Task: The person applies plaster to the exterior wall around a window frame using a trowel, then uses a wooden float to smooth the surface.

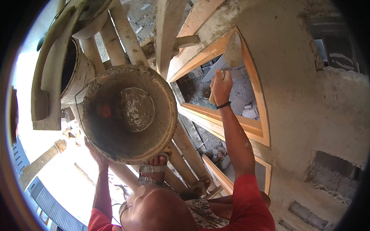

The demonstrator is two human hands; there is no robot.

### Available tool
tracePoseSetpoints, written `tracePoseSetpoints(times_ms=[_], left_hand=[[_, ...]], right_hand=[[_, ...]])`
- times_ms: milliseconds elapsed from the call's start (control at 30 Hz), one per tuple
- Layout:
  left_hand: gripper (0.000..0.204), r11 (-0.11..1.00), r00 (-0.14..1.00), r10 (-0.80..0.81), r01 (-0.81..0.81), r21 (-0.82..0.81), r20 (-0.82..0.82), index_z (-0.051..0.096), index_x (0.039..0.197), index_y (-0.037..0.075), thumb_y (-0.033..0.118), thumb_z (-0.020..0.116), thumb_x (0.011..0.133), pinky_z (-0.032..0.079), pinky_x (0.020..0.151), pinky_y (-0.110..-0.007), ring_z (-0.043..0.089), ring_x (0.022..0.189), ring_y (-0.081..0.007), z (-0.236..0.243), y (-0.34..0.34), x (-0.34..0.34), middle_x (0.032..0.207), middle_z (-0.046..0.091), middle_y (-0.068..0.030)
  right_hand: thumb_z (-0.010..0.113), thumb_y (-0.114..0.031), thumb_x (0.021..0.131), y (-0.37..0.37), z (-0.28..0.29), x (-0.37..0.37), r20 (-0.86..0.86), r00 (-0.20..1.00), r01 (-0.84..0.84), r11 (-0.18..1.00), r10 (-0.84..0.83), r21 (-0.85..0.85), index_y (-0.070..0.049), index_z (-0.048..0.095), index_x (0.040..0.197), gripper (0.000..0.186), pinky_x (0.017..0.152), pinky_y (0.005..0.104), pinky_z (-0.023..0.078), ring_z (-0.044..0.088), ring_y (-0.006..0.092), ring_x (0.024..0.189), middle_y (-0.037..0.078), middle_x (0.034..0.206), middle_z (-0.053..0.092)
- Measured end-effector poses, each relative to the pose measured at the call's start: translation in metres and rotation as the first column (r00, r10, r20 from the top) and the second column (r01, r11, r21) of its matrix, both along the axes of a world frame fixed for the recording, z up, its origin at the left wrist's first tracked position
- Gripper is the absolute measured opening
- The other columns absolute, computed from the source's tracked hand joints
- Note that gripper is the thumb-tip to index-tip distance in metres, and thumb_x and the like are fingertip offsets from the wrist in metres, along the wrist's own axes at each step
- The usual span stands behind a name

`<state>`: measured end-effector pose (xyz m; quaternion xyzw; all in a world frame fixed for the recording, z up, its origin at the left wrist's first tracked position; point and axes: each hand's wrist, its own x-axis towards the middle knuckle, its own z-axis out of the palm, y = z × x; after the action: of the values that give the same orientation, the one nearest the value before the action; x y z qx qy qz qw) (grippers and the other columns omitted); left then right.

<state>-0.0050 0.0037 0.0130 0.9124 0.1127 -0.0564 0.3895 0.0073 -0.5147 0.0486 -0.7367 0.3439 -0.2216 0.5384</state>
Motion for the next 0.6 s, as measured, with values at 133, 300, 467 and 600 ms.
tracePoseSetpoints(times_ms=[133,300,467,600], left_hand=[[0.100,1.000,0.999,-0.017,0.018,-0.013,0.027,0.018,0.149,-0.003,0.054,0.065,0.081,0.028,0.111,-0.052,0.033,0.135,-0.0460,-0.005,0.004,-0.002,0.148,0.031,-0.0299],[0.098,1.000,1.000,-0.007,0.007,-0.001,0.016,0.018,0.149,-0.002,0.050,0.066,0.082,0.029,0.111,-0.051,0.033,0.135,-0.0454,-0.007,-0.002,-0.004,0.148,0.031,-0.0294],[0.082,0.994,0.994,0.109,-0.109,0.016,-0.005,0.021,0.149,-0.001,0.038,0.062,0.089,0.031,0.111,-0.048,0.036,0.134,-0.0446,-0.010,0.000,-0.006,0.146,0.035,-0.0286],[0.080,0.988,0.986,0.149,-0.152,-0.031,-0.079,0.023,0.148,-0.003,0.025,0.065,0.087,0.038,0.105,-0.044,0.046,0.126,-0.0426,-0.001,-0.022,0.004,0.143,0.038,-0.0297]], right_hand=[[0.056,-0.023,0.098,0.004,0.003,0.008,0.024,1.000,0.003,1.000,-0.003,0.017,-0.005,0.046,0.085,0.024,0.040,0.0273,0.042,0.048,0.0101,0.045,0.003,0.063,0.049],[0.056,-0.023,0.097,-0.007,0.002,0.010,-0.066,0.998,0.003,1.000,-0.002,0.016,-0.004,0.047,0.085,0.025,0.040,0.0276,0.042,0.049,0.0103,0.046,0.003,0.063,0.050],[0.057,-0.022,0.096,-0.002,0.007,0.012,-0.101,0.995,0.008,1.000,-0.008,-0.001,-0.004,0.048,0.088,0.022,0.041,0.0293,0.044,0.051,0.0128,0.049,0.004,0.064,0.050],[0.055,-0.027,0.096,-0.050,-0.026,-0.015,-0.268,0.952,-0.210,0.952,0.148,-0.222,-0.006,0.051,0.089,0.023,0.039,0.0326,0.043,0.049,0.0168,0.047,0.005,0.064,0.048]])
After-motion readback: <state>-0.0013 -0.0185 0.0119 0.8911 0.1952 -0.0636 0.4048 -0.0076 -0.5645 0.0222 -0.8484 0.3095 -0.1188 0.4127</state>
